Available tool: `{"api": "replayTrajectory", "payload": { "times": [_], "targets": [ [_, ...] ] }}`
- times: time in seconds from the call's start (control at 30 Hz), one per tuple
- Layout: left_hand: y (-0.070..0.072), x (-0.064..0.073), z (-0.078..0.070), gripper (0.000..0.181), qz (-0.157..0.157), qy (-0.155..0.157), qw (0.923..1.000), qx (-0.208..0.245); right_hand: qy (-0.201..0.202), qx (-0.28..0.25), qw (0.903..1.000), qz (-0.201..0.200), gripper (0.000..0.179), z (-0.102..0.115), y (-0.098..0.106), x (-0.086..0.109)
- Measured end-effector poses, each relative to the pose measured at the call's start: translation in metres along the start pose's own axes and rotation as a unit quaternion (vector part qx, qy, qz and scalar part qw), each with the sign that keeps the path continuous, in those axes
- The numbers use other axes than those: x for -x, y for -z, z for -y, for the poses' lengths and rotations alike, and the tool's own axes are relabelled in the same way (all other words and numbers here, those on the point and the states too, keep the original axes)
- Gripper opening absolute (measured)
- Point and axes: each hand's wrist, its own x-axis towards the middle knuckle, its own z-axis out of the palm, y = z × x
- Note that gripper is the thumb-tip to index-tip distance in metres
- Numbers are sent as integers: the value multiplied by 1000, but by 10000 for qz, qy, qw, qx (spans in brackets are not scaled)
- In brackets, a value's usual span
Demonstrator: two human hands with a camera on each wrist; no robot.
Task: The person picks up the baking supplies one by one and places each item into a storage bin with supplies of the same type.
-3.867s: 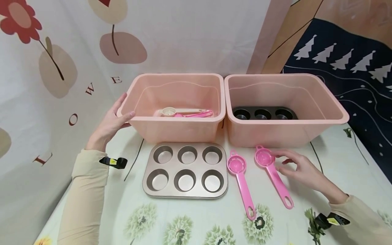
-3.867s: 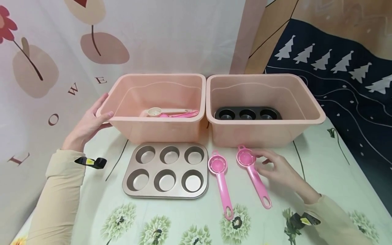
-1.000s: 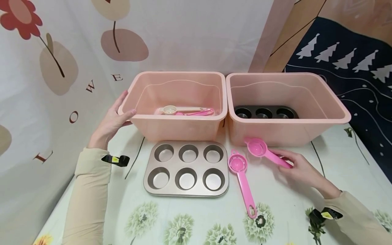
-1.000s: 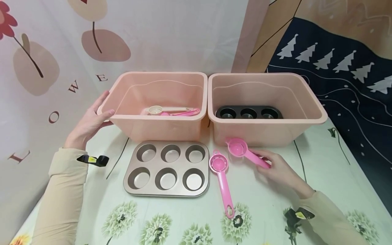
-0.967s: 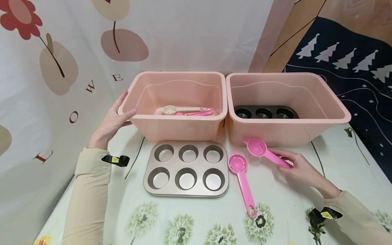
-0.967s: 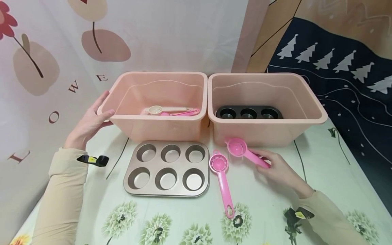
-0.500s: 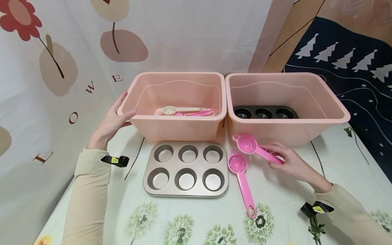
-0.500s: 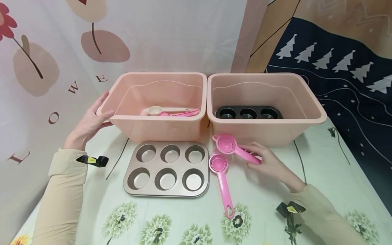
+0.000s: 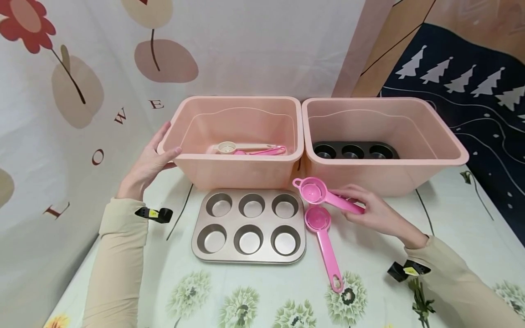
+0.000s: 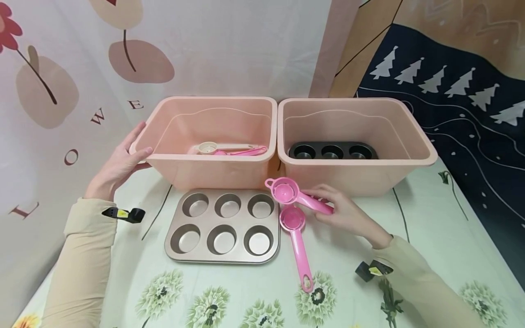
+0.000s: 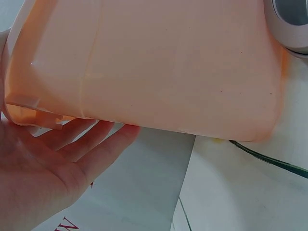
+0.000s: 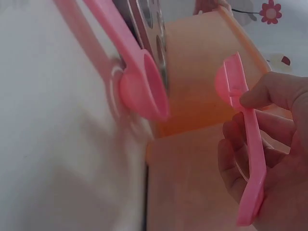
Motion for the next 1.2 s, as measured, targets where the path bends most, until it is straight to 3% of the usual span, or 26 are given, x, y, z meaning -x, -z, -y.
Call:
{"api": "replayTrajectory", "payload": {
  "times": [0.7,1.2],
  "targets": [
    [2,0,-1,83,-3,56,10000,41,989,-701,9921,324,48,31,-4,-50],
    [1,3,-2,84,-40,145,9999,18,1473,-709,9863,229,42,57,-10,-81]
  ]
}}
